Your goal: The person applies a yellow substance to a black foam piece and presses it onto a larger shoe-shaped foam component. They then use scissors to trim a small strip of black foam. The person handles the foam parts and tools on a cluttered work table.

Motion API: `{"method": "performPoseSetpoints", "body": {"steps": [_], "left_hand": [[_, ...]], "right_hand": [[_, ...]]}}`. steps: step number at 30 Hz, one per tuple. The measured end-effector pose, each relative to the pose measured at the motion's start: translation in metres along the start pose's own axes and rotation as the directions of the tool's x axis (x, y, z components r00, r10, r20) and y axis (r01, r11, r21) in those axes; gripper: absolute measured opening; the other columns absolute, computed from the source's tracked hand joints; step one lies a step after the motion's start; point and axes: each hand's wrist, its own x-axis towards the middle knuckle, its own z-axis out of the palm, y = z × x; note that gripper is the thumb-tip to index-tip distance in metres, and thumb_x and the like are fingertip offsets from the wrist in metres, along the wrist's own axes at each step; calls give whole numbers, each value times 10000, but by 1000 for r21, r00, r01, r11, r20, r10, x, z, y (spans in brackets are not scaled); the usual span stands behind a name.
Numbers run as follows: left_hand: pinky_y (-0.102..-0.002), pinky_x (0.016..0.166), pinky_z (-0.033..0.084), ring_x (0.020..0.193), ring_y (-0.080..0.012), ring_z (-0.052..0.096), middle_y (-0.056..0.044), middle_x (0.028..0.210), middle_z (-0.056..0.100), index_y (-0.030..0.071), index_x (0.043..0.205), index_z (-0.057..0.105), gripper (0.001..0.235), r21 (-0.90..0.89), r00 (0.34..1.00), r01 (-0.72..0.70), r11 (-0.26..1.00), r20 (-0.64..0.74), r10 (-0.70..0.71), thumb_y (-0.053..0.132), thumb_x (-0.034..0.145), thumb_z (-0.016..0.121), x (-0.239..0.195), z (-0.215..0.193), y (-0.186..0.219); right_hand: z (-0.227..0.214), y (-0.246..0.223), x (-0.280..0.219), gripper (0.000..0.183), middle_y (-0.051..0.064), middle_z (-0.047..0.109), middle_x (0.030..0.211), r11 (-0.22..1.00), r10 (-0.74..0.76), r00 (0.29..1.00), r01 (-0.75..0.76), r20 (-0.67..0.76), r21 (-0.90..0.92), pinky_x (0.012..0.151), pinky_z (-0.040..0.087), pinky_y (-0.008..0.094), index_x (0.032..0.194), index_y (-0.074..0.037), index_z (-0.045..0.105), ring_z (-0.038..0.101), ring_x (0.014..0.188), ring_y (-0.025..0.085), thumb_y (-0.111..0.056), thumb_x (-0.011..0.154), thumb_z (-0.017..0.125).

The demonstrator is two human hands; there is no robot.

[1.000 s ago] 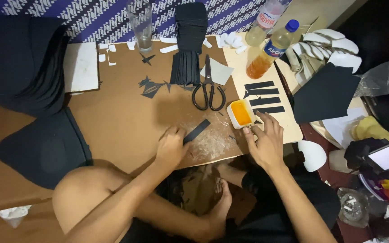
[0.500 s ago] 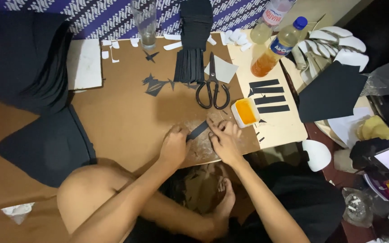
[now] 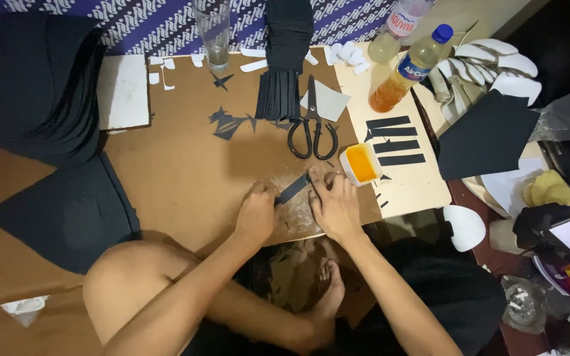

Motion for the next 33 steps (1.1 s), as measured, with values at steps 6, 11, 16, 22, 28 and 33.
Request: {"method": "performPoseSetpoints", "body": {"steps": [6,11,16,22,28,33], "left_hand": [[-431,786,655,955,-379,739,-182,1089,613,64,1081,673,226,-63,998,59,996,12,-58,137,888,766,6,9,-7],[-432,834,642,1000,-361,728,-138,1051,613,118,1041,691,234,-37,987,140,990,88,-136,198,848,796,25,16,-38],[-444,828,615,971,-337,752,-131,940,728,108,936,729,94,3,979,169,986,116,-169,151,855,747,31,16,-56],[-475,845,615,987,-335,759,-156,946,773,81,943,747,137,120,953,222,968,182,-241,171,852,697,30,10,-52],[-492,831,596,971,-351,753,-116,911,773,131,916,763,142,7,968,186,982,171,-185,215,864,661,30,-4,-48],[-502,856,588,1028,-353,738,-88,963,797,198,877,771,201,82,956,170,982,228,-184,298,869,597,44,13,-77]], "right_hand": [[-3,5,4,354,91,456,1061,992,-4,999,-3,53,129,880,362,452,1277,-291,691,452,971,349,-414,996,513],[24,22,-10,418,46,433,1165,976,-27,993,1,115,216,956,336,452,1339,-485,637,412,1124,327,-415,937,546],[-17,-12,-3,459,155,229,1636,961,-60,995,35,84,274,1123,198,581,1384,-444,616,100,1522,456,-328,945,556],[-19,-29,-15,573,217,54,1708,937,-129,984,80,125,341,1173,66,646,1460,-365,572,-86,1551,475,-204,911,541],[-19,-50,-25,695,293,54,1680,973,-136,980,106,142,206,1156,68,708,1478,-382,537,-44,1532,538,-173,825,655],[-15,-45,-18,528,237,86,1697,991,-81,996,79,22,106,1194,3,658,1485,-373,531,-38,1559,474,-368,958,551]]}}
